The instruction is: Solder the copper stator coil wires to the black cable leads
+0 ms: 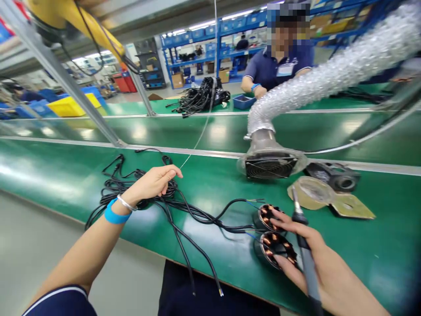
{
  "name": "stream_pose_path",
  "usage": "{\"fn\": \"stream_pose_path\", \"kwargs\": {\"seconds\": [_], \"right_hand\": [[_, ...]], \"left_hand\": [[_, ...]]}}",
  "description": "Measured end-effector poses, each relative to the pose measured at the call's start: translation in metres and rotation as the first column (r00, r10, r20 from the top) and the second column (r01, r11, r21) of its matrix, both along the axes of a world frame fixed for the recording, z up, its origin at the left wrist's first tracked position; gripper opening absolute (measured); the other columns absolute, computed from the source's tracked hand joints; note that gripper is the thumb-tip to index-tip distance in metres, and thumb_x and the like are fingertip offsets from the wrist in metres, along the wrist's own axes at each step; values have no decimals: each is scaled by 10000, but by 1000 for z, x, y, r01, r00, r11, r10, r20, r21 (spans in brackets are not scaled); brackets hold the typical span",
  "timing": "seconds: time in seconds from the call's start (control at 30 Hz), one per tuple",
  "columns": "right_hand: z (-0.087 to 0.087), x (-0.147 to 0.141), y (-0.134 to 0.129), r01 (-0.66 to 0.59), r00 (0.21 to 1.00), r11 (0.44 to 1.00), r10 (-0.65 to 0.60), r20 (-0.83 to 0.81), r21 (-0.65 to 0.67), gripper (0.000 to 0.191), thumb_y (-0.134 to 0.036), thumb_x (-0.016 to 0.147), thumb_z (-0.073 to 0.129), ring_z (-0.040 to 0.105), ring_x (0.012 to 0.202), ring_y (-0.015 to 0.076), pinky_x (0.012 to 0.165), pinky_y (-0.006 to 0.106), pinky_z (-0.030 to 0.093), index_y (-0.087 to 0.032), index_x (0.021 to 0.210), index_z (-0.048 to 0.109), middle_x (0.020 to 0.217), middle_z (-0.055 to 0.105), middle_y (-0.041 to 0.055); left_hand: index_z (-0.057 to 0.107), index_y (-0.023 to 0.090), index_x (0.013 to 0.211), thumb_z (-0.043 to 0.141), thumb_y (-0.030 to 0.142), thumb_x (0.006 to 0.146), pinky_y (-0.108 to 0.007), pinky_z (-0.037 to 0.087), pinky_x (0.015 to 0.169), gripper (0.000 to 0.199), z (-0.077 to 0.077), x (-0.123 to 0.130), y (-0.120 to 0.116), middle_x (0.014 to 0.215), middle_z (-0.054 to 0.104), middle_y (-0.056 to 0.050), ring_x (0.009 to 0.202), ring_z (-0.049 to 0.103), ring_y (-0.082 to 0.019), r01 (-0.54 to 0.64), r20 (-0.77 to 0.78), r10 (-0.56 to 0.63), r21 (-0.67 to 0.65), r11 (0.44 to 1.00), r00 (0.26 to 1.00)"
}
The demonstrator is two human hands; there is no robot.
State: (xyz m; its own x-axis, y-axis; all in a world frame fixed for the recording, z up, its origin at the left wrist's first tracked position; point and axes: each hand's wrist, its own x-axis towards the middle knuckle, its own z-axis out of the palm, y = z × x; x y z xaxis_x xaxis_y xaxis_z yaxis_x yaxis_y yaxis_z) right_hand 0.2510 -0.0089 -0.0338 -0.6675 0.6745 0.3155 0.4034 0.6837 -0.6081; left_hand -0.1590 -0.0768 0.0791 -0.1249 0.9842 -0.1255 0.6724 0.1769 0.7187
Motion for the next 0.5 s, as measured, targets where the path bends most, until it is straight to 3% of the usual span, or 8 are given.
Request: {"fn": "stream_pose_path", "kwargs": {"seconds": [0.07, 0.13, 0.23, 0.3, 0.4, 0.5], "right_hand": [[-8, 3, 2, -11, 1000, 1000, 11, 21, -4, 523, -374, 890, 568, 543, 1295, 300, 970, 449, 566, -252, 1354, 359, 1507, 425, 155], [-9, 2, 6, -21, 999, 1000, 21, 38, 14, 501, -373, 890, 559, 554, 1285, 292, 968, 425, 569, -253, 1340, 372, 1495, 448, 144], [-4, -2, 13, 1, 999, 1000, -2, 34, 31, 470, -374, 863, 586, 632, 1189, 281, 876, 355, 613, -247, 1285, 423, 1438, 519, 140], [-2, -4, 17, 7, 999, 1000, -7, 33, 17, 451, -382, 839, 627, 731, 975, 249, 706, 279, 639, -240, 1233, 461, 1354, 593, 147], [-4, -5, 23, -17, 998, 1000, 17, 63, -2, 437, -385, 839, 654, 731, 639, 163, 525, 217, 598, -234, 1211, 479, 1234, 663, 137], [-3, -4, 25, -12, 996, 999, 8, 94, 48, 415, -403, 851, 645, 714, 589, 158, 489, 223, 580, -245, 1202, 491, 1172, 685, 113]], "left_hand": [[623, 190, 1155, 311, 521, 979, -186, 401, 416, 487, -7, -20, -12, 642, 593, 10, 461, 577, -119, -24, -85, 15, -99, 995, 996], [611, 198, 1197, 240, 441, 998, -210, 470, 515, 487, -13, -34, -17, 812, 674, -32, 589, 647, -138, 10, -297, -48, -129, 992, 954], [628, 212, 1206, 326, 321, 964, -265, 510, 789, 402, -19, -49, -14, 1070, 714, -63, 924, 680, -196, 108, -602, -165, -130, 986, 782], [616, 226, 1252, 485, 241, 850, -297, 499, 848, 423, -22, -55, -9, 1184, 690, -74, 1052, 647, -244, 141, -660, -216, -165, 976, 720], [585, 273, 1324, 566, 123, 674, -301, 507, 768, 667, -28, -57, 2, 1161, 691, -77, 996, 667, -268, 186, -682, -291, -226, 956, 671], [620, 328, 1279, 593, 106, 616, -279, 493, 711, 700, -32, -55, 13, 1097, 711, -45, 911, 686, -251, 245, -701, -354, -256, 935, 620]]}}
